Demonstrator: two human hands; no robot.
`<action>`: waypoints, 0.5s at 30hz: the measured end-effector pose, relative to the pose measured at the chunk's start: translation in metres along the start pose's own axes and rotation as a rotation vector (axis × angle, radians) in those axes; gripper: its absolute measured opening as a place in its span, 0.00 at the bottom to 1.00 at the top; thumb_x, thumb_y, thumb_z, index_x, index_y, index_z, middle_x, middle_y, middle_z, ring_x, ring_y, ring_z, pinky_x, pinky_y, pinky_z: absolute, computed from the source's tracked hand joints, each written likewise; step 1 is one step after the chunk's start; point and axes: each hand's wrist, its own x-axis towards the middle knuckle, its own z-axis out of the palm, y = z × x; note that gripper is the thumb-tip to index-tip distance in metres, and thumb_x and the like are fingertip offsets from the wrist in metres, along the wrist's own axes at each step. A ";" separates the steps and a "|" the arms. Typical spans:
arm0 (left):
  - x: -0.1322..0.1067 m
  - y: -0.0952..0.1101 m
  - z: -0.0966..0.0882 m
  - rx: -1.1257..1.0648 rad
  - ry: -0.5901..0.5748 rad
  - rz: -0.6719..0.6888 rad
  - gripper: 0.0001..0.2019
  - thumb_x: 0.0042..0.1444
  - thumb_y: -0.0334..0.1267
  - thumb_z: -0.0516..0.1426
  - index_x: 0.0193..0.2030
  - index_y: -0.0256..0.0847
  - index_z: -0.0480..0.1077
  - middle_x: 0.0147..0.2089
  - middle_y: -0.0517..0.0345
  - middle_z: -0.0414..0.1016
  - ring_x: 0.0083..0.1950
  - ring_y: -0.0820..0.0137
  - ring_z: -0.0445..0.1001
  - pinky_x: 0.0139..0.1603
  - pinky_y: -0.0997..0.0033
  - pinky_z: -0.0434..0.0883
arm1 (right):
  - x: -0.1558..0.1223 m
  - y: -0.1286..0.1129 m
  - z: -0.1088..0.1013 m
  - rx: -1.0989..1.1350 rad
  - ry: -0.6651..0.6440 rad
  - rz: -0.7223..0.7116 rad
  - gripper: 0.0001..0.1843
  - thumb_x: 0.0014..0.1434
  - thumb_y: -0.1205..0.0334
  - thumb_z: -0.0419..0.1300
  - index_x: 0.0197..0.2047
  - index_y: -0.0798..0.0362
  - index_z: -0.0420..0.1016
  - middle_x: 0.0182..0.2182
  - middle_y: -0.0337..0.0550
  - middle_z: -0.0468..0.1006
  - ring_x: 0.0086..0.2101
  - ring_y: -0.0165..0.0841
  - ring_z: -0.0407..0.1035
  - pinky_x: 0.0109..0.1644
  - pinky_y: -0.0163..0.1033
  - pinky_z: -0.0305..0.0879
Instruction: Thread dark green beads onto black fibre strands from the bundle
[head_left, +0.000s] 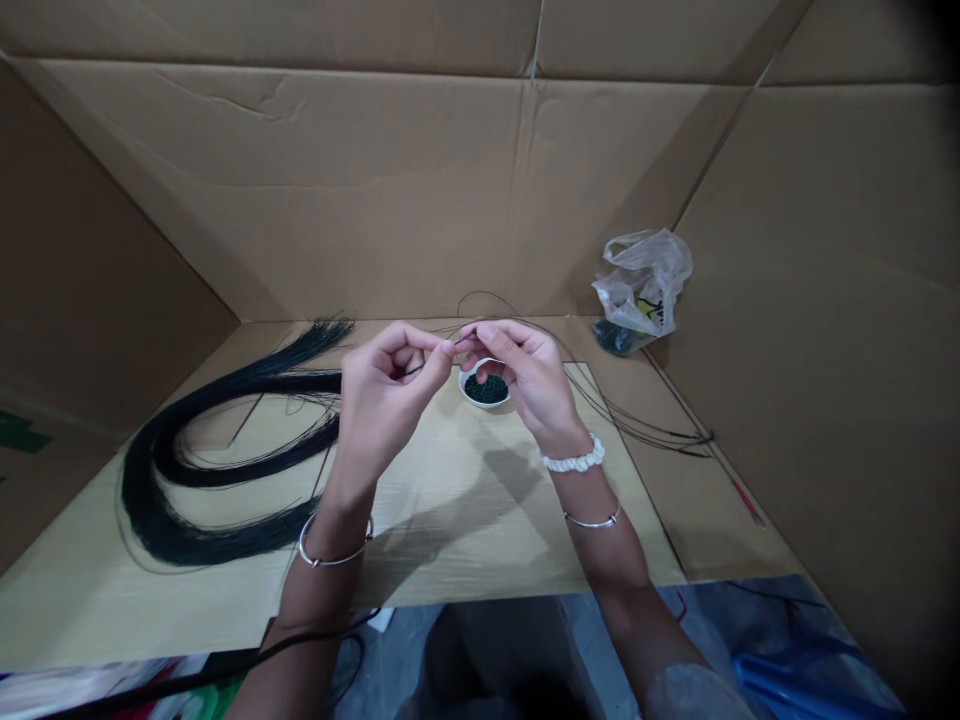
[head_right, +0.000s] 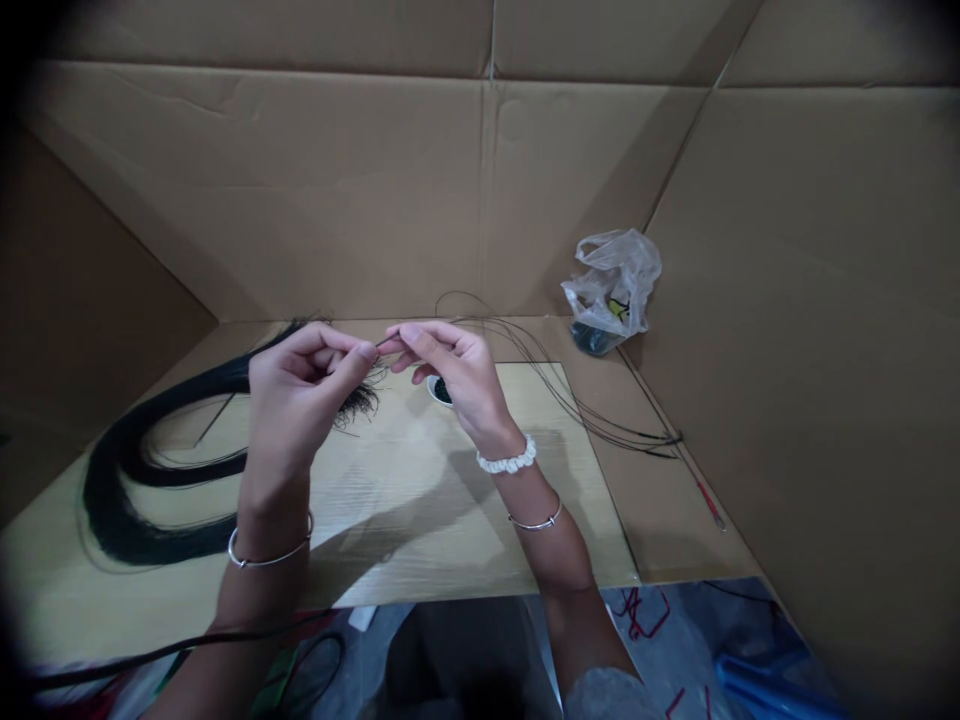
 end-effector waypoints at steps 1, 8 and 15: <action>0.000 -0.001 0.000 0.004 0.007 0.009 0.09 0.58 0.40 0.66 0.31 0.38 0.75 0.20 0.67 0.55 0.22 0.79 0.51 0.22 0.74 0.47 | 0.000 0.001 0.001 -0.002 0.010 0.001 0.12 0.61 0.49 0.67 0.39 0.48 0.84 0.36 0.40 0.87 0.33 0.29 0.77 0.35 0.34 0.68; 0.001 -0.006 0.000 0.017 0.014 0.047 0.08 0.58 0.39 0.66 0.31 0.38 0.76 0.20 0.68 0.56 0.21 0.79 0.51 0.21 0.75 0.47 | -0.001 0.003 0.006 0.017 0.045 -0.002 0.13 0.61 0.48 0.67 0.39 0.48 0.84 0.36 0.41 0.86 0.33 0.30 0.76 0.34 0.35 0.66; 0.001 -0.006 -0.001 0.040 0.020 0.050 0.08 0.58 0.39 0.65 0.31 0.38 0.75 0.19 0.68 0.54 0.21 0.79 0.51 0.21 0.75 0.47 | 0.000 0.005 0.007 0.019 0.055 -0.001 0.13 0.60 0.47 0.67 0.38 0.48 0.84 0.35 0.41 0.86 0.32 0.29 0.76 0.33 0.35 0.65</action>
